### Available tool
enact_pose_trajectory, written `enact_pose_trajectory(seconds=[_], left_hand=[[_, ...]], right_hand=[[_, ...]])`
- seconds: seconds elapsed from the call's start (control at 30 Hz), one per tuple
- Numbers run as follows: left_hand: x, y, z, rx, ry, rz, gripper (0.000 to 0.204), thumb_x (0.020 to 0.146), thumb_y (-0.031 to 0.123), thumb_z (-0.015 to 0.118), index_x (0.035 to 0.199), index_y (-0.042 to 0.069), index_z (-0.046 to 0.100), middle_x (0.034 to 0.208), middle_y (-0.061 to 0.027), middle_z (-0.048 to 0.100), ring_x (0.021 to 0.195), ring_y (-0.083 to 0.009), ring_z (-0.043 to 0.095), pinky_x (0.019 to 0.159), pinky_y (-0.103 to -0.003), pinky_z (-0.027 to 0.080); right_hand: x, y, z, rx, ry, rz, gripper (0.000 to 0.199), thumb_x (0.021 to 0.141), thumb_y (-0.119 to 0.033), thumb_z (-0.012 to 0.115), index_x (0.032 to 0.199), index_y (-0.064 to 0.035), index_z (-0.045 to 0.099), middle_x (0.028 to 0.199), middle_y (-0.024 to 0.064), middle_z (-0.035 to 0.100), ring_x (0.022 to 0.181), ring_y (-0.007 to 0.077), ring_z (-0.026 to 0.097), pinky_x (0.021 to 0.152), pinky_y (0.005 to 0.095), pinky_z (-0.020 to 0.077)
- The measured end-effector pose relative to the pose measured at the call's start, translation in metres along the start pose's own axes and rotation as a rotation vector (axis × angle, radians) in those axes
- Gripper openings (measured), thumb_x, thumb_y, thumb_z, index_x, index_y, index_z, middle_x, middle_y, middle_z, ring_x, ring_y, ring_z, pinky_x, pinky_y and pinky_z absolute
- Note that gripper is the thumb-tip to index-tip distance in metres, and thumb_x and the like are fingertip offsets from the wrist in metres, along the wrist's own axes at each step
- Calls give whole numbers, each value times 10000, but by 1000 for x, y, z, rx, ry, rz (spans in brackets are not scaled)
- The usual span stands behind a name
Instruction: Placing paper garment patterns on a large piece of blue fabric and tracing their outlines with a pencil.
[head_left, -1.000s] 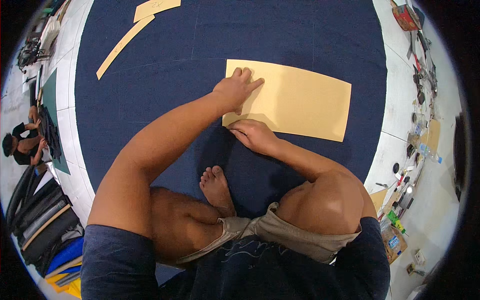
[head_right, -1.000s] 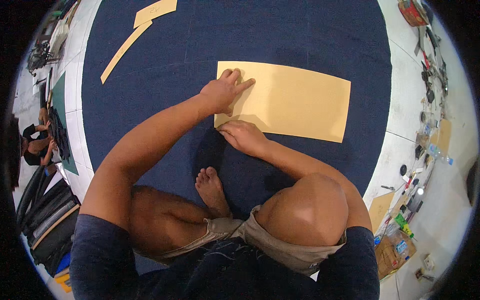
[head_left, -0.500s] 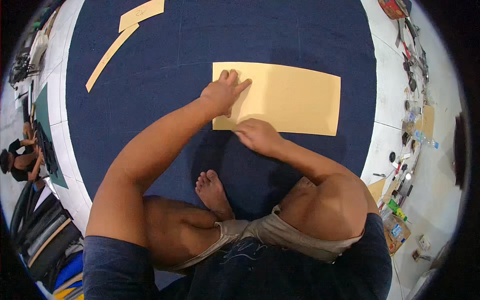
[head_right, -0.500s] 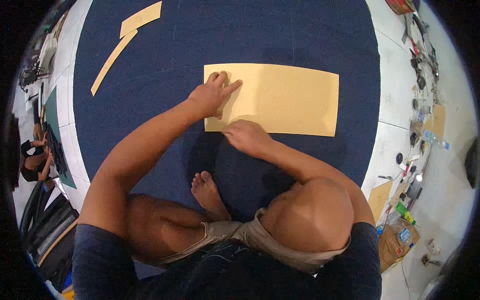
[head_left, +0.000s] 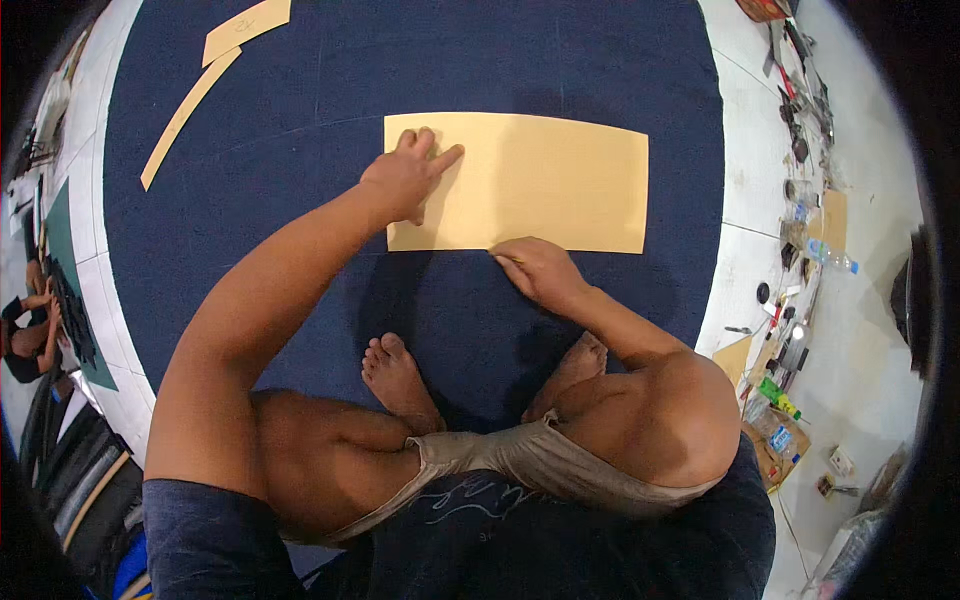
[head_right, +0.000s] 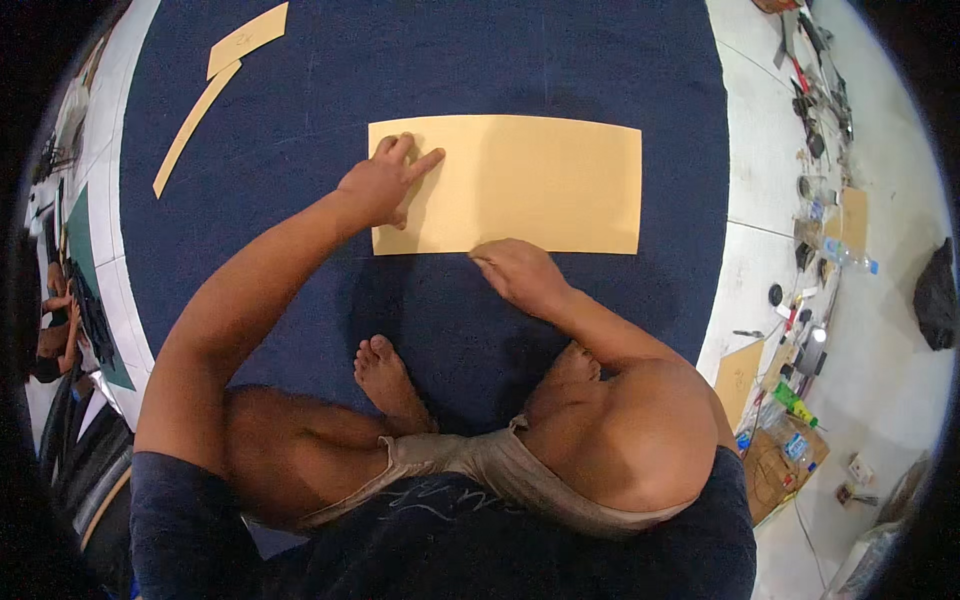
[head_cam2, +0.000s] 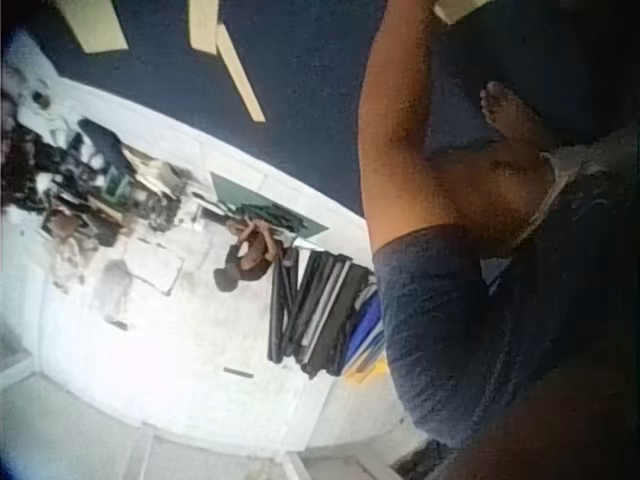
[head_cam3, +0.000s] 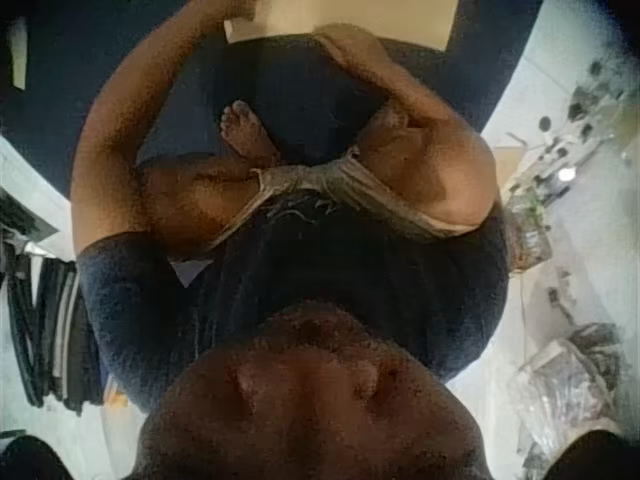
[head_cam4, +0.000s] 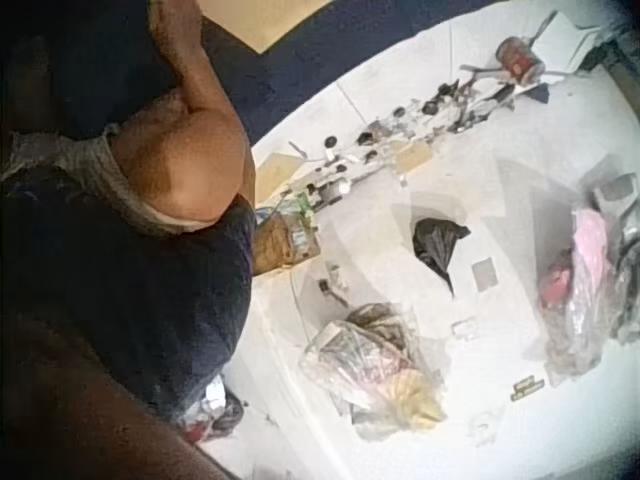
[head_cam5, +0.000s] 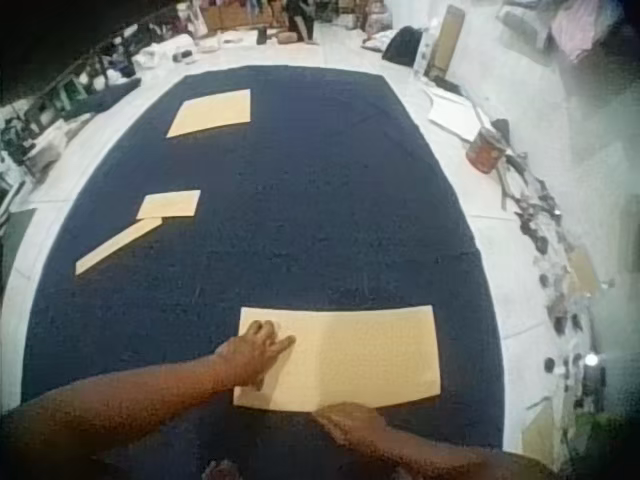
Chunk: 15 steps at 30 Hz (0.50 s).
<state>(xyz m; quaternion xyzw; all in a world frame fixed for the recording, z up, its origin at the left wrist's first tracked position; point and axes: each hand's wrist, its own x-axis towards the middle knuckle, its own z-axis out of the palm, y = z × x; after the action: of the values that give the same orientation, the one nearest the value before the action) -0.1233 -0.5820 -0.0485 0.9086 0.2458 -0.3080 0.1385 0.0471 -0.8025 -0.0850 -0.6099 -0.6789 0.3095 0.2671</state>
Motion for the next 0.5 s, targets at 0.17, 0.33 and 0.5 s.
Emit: enact_pose_trajectory(seconds=[0.17, 0.33, 0.5], left_hand=[[1, 2, 2, 1, 19, -9, 1269, 576, 287, 954, 1585, 303, 184, 1548, -197, 278, 1440, -386, 320, 1064, -437, 517], [-5, -1, -2, 11, -5, -48, 1252, 582, 298, 956, 1583, 294, 205, 1543, -187, 274, 1454, -366, 299, 1041, -454, 536], [-4, 0, -4, -2, -26, -52, 1297, 550, 272, 973, 1582, 310, 189, 1570, -232, 258, 1457, -395, 300, 1093, -457, 487]], right_hand=[[-24, 11, -21, 26, 23, 171, 199, 949, -175, 627, 1072, -31, 687, 1044, 144, 714, 953, 335, 680, 849, 412, 539], [-85, 38, -64, -86, 227, 438, 219, 965, -178, 592, 1081, -14, 681, 1051, 164, 707, 958, 345, 681, 842, 403, 535], [-119, 69, -80, -109, 486, 695, 245, 993, -202, 560, 1078, -3, 673, 956, 188, 705, 880, 338, 696, 793, 395, 537]])
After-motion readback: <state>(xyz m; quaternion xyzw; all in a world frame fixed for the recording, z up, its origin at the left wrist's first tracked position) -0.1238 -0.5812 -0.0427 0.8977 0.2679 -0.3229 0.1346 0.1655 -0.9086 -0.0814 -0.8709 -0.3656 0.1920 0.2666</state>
